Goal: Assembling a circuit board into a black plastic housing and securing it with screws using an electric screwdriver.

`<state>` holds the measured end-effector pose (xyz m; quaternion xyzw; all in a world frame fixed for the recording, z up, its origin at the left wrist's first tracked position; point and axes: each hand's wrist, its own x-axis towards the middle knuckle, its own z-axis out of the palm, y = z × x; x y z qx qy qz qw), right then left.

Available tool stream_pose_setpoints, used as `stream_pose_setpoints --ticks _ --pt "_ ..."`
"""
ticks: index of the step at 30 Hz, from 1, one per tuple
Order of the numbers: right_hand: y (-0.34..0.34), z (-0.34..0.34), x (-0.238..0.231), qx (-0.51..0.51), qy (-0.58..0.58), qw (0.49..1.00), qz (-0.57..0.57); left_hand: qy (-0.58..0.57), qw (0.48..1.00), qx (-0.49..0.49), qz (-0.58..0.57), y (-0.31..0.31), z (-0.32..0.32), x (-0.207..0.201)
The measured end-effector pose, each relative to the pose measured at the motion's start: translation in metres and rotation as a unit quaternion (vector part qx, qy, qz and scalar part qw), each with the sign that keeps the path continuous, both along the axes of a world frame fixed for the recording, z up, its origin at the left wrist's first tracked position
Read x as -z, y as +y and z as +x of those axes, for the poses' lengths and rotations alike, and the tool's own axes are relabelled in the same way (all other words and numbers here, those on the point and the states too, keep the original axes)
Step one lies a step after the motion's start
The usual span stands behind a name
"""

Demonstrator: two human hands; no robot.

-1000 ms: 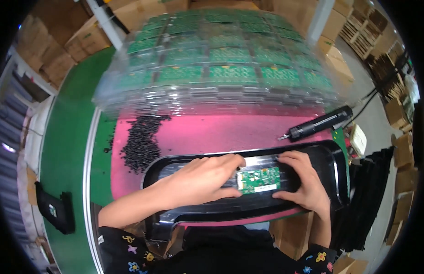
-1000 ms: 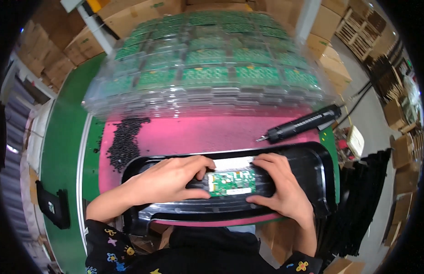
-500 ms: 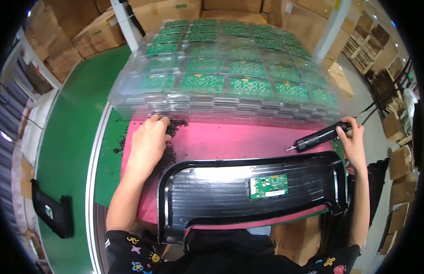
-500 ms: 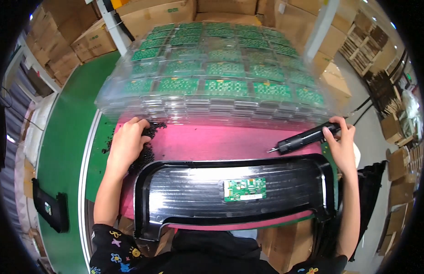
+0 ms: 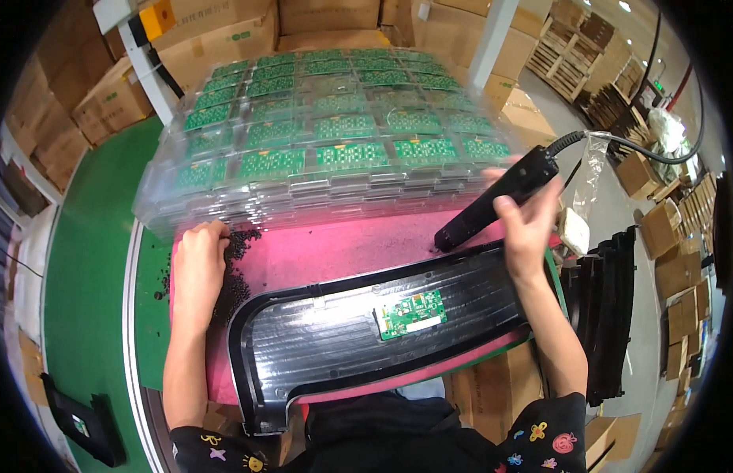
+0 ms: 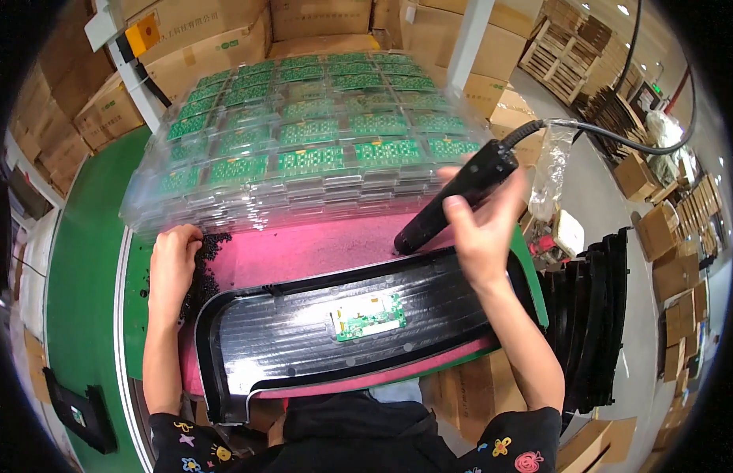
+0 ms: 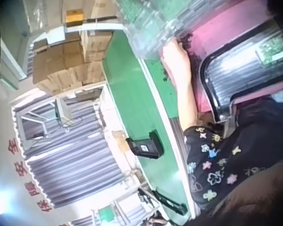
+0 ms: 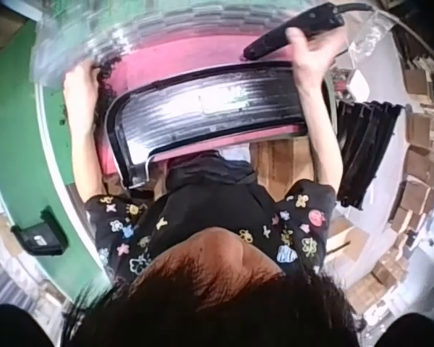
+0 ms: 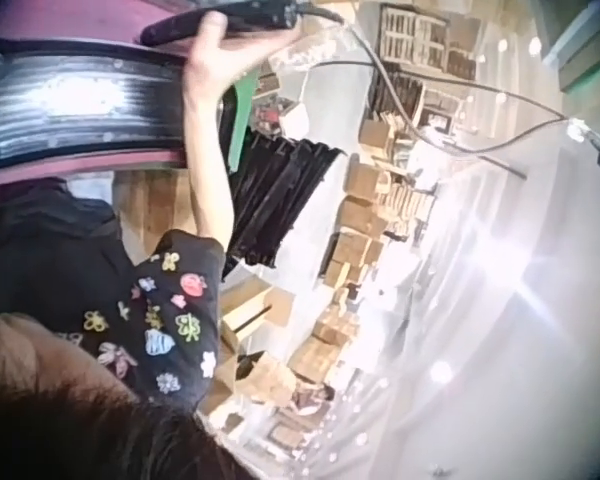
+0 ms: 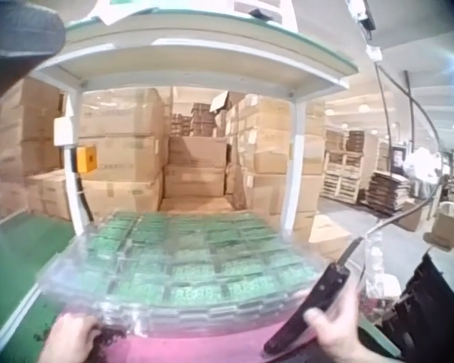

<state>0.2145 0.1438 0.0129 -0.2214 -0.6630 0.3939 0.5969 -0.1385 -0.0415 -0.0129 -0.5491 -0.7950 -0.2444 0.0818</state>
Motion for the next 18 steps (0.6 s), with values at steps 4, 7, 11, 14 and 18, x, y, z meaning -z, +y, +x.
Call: stream_pose_setpoints --ticks 4,7,11,14,18 --pt "0.008 -0.006 0.007 -0.185 0.079 0.954 -0.221 -0.006 0.998 0.045 0.046 0.001 0.001 -0.002" --pt "-0.012 -0.020 -0.011 -0.139 0.215 0.942 -0.219 -0.149 0.982 0.108 0.045 0.008 0.022 -0.017" --pt "-0.044 -0.037 -0.028 -0.155 0.283 0.898 -0.300 -0.202 0.937 0.283 0.031 0.014 0.080 -0.049" --pt "-0.065 -0.046 -0.038 -0.158 0.308 0.872 -0.347 -0.227 0.897 0.375 0.050 0.021 0.113 -0.058" --pt "-0.080 -0.043 -0.042 -0.157 0.334 0.858 -0.356 -0.216 0.878 0.417 0.096 0.023 0.128 -0.059"
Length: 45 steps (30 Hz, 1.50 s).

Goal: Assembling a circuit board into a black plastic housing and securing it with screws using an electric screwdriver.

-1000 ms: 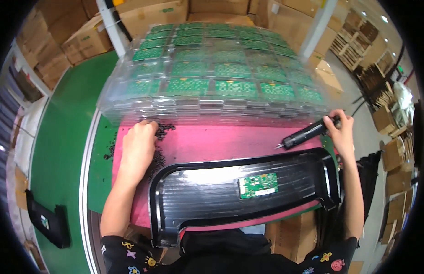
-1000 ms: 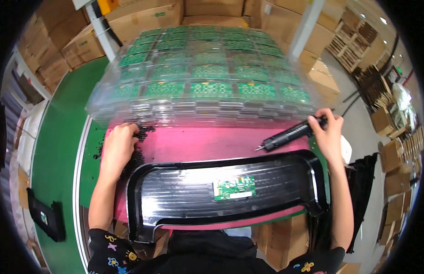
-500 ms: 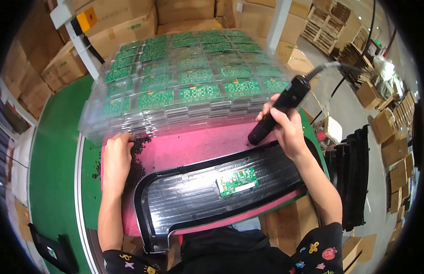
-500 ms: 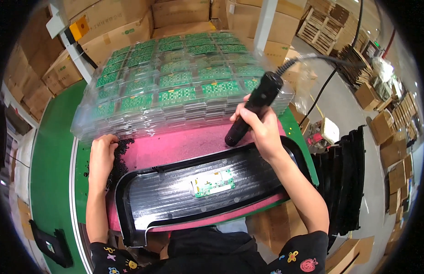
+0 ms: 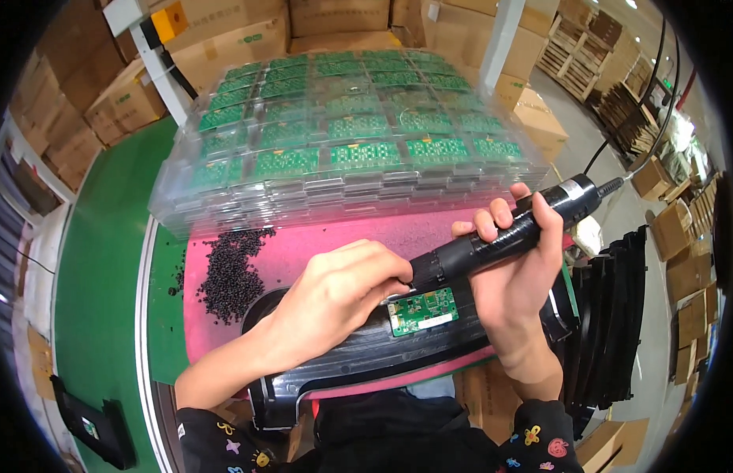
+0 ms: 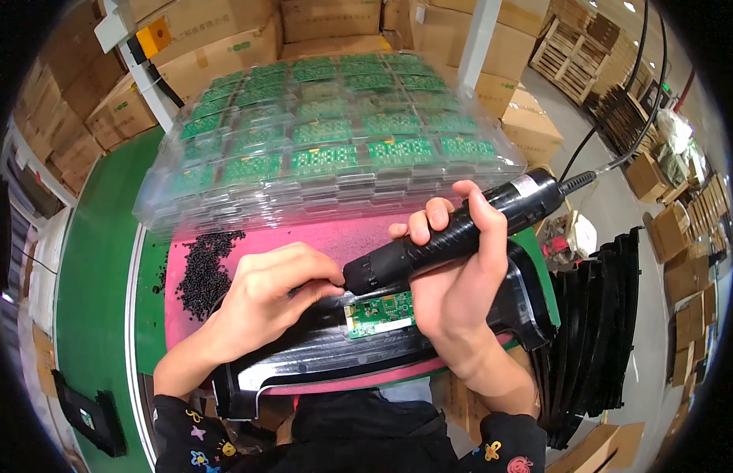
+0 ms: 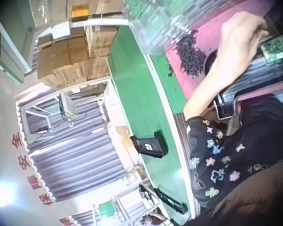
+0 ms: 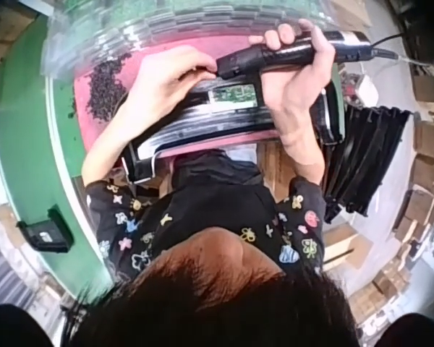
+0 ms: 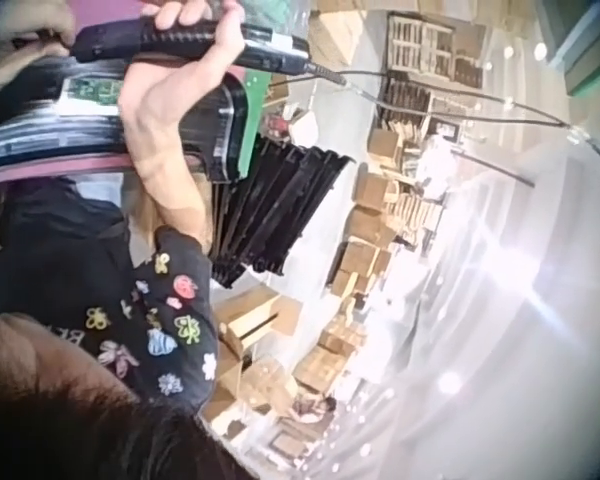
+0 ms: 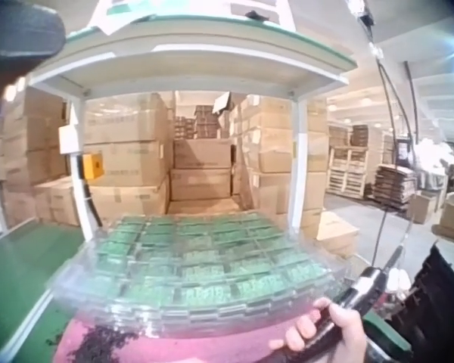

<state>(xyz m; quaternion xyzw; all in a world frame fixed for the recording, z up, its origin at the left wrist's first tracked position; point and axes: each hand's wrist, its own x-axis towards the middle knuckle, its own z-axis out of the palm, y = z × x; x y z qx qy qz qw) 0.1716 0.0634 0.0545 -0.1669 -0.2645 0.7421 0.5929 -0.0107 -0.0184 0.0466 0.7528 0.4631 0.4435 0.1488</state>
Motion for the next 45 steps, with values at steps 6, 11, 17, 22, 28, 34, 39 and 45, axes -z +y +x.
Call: stream_pose_setpoints --ticks 6,11,17,22,28,34,39,45 --pt "-0.019 0.010 0.000 -0.007 0.045 0.990 0.137 -0.061 0.995 0.073 -0.005 0.002 -0.004 0.011" --pt "-0.028 0.018 -0.004 -0.019 0.033 0.967 0.250 -0.104 0.988 0.111 -0.018 0.003 -0.002 0.015" --pt "-0.033 0.019 -0.007 0.014 0.048 0.951 0.304 -0.194 0.962 0.098 -0.167 -0.001 -0.003 0.015" --pt "-0.037 0.019 -0.008 0.028 0.039 0.952 0.302 -0.239 0.935 0.112 -0.237 0.002 -0.005 0.020" --pt "-0.039 0.007 0.004 0.001 0.037 0.960 0.277 -0.244 0.939 0.117 -0.212 0.003 -0.009 0.025" --pt "-0.054 0.000 0.035 -0.140 -0.038 0.959 0.243 -0.241 0.925 0.008 -0.293 0.010 -0.010 0.025" --pt "-0.075 0.000 0.050 -0.292 -0.105 0.938 0.156 -0.136 0.969 0.035 -0.205 0.012 -0.011 0.036" --pt "-0.047 0.010 0.035 -0.088 0.017 0.927 0.365 -0.032 0.983 0.063 -0.171 0.010 -0.012 0.044"
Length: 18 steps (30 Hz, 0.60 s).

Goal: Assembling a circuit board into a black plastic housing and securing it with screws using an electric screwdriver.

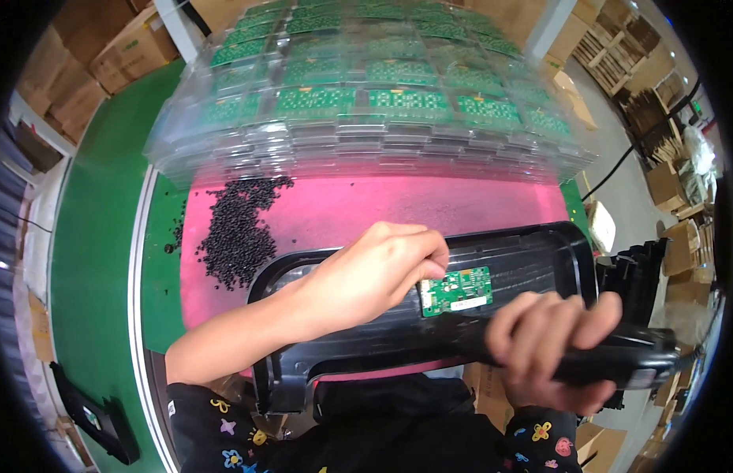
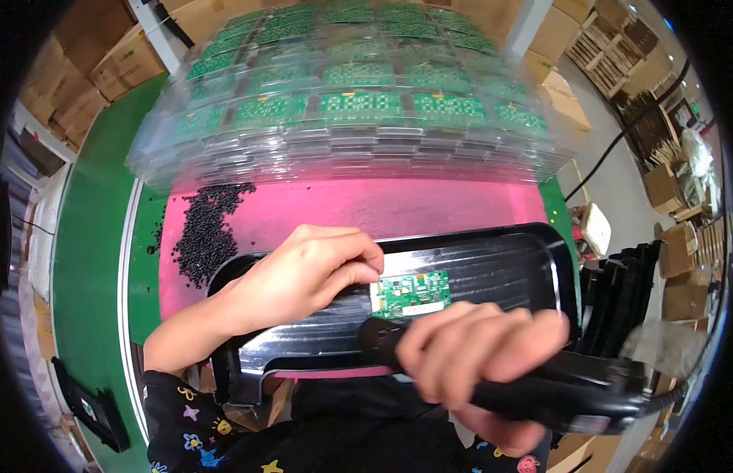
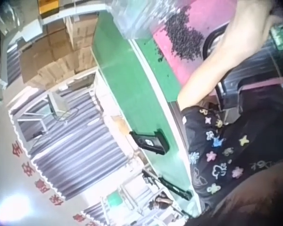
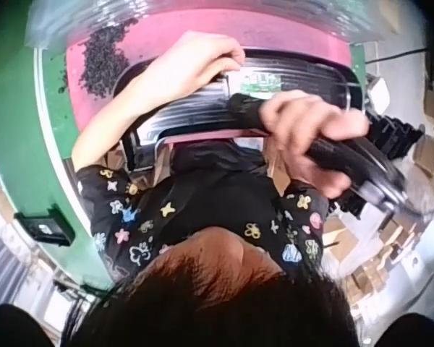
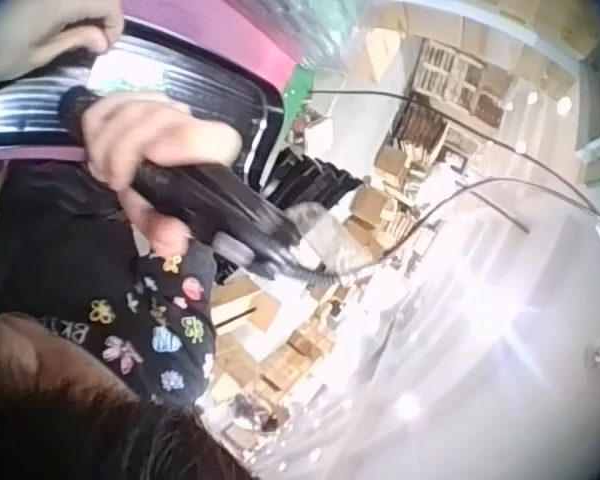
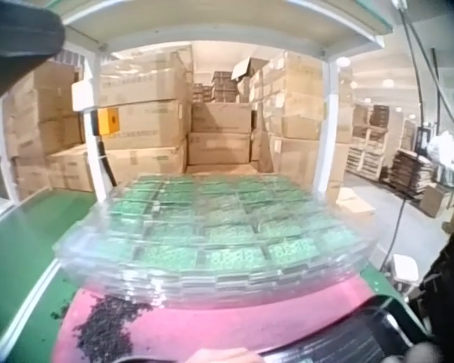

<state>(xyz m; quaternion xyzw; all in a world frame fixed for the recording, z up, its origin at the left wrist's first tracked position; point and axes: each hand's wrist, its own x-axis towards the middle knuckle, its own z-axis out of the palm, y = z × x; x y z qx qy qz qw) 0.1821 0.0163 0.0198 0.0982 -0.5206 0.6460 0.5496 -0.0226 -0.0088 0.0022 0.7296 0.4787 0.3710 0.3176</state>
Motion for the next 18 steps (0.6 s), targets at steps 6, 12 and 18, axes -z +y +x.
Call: stream_pose_setpoints --ticks 6,12,18 --pt "0.010 0.020 -0.024 0.140 0.040 0.988 0.053 -0.021 0.998 0.061 -0.006 -0.002 0.005 -0.005" --pt "0.008 0.014 -0.022 0.128 0.055 0.990 0.019 -0.044 0.992 0.099 0.072 -0.002 0.006 -0.002" --pt "0.014 0.028 -0.018 0.059 0.039 0.995 0.073 -0.082 0.988 0.132 -0.017 0.001 0.005 -0.003"
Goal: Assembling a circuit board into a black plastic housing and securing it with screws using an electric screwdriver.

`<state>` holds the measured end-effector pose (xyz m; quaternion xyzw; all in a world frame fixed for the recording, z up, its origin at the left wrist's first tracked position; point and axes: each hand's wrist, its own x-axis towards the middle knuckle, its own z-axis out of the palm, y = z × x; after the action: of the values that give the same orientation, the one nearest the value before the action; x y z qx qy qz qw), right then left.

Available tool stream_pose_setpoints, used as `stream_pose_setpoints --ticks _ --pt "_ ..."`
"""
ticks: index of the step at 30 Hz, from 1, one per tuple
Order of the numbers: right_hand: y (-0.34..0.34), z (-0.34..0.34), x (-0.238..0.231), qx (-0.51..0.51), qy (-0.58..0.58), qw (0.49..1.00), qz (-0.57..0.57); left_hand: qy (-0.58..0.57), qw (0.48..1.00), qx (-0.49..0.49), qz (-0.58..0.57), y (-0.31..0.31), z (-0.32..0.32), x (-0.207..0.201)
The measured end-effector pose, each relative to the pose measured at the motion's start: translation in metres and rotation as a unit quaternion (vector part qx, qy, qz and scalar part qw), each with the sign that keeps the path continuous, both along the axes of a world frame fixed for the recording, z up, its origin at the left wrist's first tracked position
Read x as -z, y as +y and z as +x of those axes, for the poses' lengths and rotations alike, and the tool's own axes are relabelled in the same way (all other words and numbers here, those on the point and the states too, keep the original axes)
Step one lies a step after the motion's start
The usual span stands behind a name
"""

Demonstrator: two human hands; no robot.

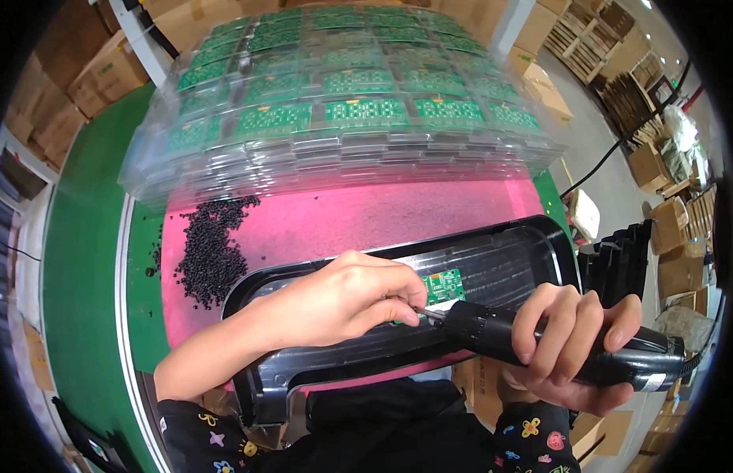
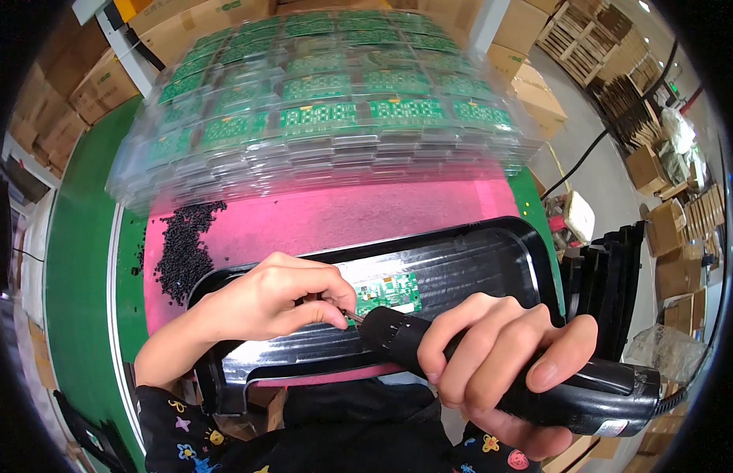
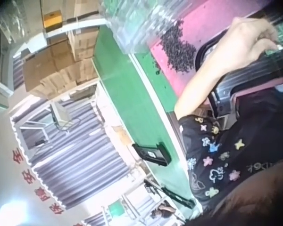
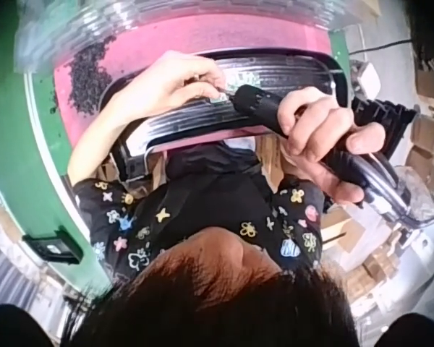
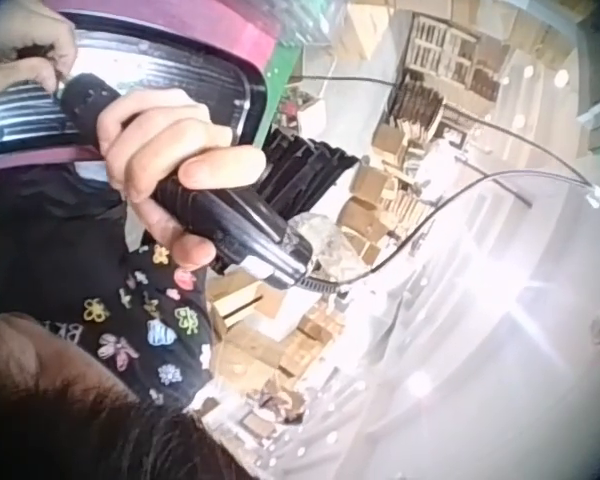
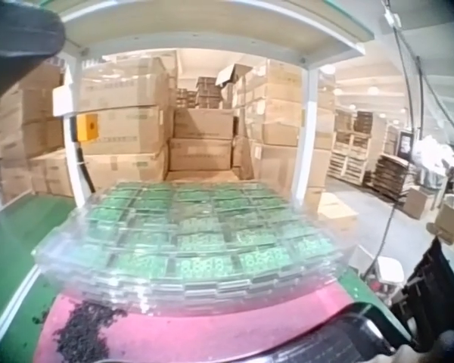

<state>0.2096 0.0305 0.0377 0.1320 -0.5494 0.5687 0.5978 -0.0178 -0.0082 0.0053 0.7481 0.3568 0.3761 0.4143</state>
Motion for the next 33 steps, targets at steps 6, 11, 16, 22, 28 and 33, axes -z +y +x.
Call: stream_pose_setpoints --ticks 6,11,16,22,28,33 --pt "-0.001 -0.007 -0.001 0.014 0.001 1.000 -0.023 0.006 1.000 0.006 -0.002 -0.001 0.001 0.001" --pt "-0.001 -0.011 0.000 0.020 0.026 0.999 -0.021 0.021 1.000 -0.006 0.010 -0.002 0.001 0.002" --pt "0.012 0.004 -0.009 0.051 -0.046 0.998 -0.012 0.134 0.989 -0.042 0.037 0.000 0.001 0.005" --pt "0.039 0.006 0.012 0.093 -0.183 0.975 -0.083 0.147 0.986 -0.057 0.044 -0.005 -0.003 0.012" --pt "0.044 0.006 0.023 0.110 -0.197 0.970 -0.091 0.215 0.976 -0.038 0.014 -0.008 0.000 0.008" --pt "0.044 0.005 0.026 0.116 -0.204 0.968 -0.089 0.265 0.964 -0.009 -0.005 -0.006 -0.002 0.003"
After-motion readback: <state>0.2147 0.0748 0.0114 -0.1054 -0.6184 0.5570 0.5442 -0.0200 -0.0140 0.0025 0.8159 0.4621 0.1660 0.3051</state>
